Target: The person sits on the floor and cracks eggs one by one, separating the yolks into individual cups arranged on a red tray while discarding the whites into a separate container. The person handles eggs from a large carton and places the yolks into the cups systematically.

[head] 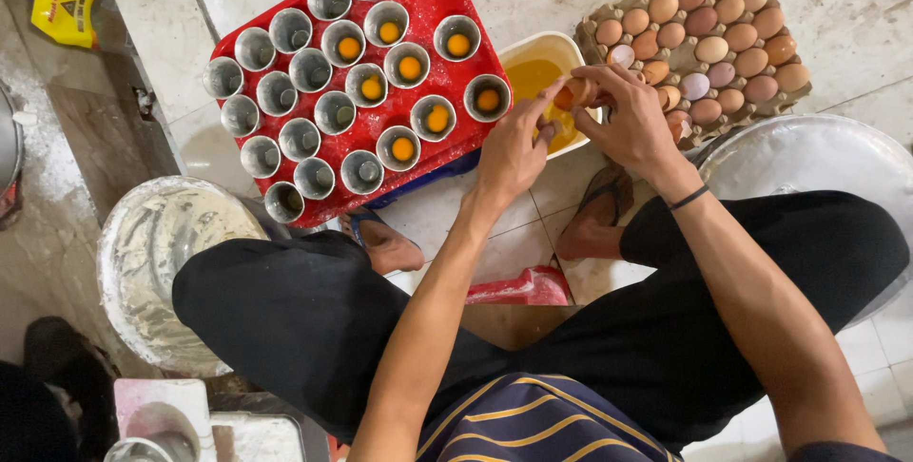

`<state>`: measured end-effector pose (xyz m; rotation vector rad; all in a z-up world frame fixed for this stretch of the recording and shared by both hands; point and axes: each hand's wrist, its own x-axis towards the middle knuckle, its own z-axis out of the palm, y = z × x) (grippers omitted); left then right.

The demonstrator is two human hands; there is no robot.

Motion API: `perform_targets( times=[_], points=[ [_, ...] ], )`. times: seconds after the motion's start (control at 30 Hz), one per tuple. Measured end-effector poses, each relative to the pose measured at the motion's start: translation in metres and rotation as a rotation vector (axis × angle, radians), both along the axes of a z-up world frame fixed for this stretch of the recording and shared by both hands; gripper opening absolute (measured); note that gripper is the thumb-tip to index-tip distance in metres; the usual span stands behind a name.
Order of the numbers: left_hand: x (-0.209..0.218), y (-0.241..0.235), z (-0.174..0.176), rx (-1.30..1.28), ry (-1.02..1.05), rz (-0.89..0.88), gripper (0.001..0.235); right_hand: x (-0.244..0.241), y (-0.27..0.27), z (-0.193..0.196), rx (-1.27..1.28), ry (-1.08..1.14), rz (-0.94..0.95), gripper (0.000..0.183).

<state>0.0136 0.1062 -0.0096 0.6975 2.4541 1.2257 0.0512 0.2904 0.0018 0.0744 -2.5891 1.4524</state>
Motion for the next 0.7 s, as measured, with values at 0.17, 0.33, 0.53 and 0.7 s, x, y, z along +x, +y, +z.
perform_targets(
  times=[0.17, 0.33, 0.53, 0.7],
  points=[
    [0.004, 0.0, -0.001, -0.062, -0.001, 0.021, 0.058, -0.001, 0.001, -0.002, -0.009, 0.025, -0.017, 0.048],
    [0.011, 0.0, -0.014, -0.078, 0.046, 0.059, 0.057, -0.004, 0.003, -0.009, -0.035, 0.084, -0.045, 0.048],
    [0.03, 0.001, -0.015, -0.107, 0.062, 0.091, 0.051, -0.003, -0.001, -0.004, -0.009, 0.117, -0.079, 0.045],
    [0.047, -0.004, -0.038, -0.073, 0.046, 0.186, 0.033, 0.001, 0.001, -0.006, 0.099, 0.056, -0.17, 0.051]
  ],
)
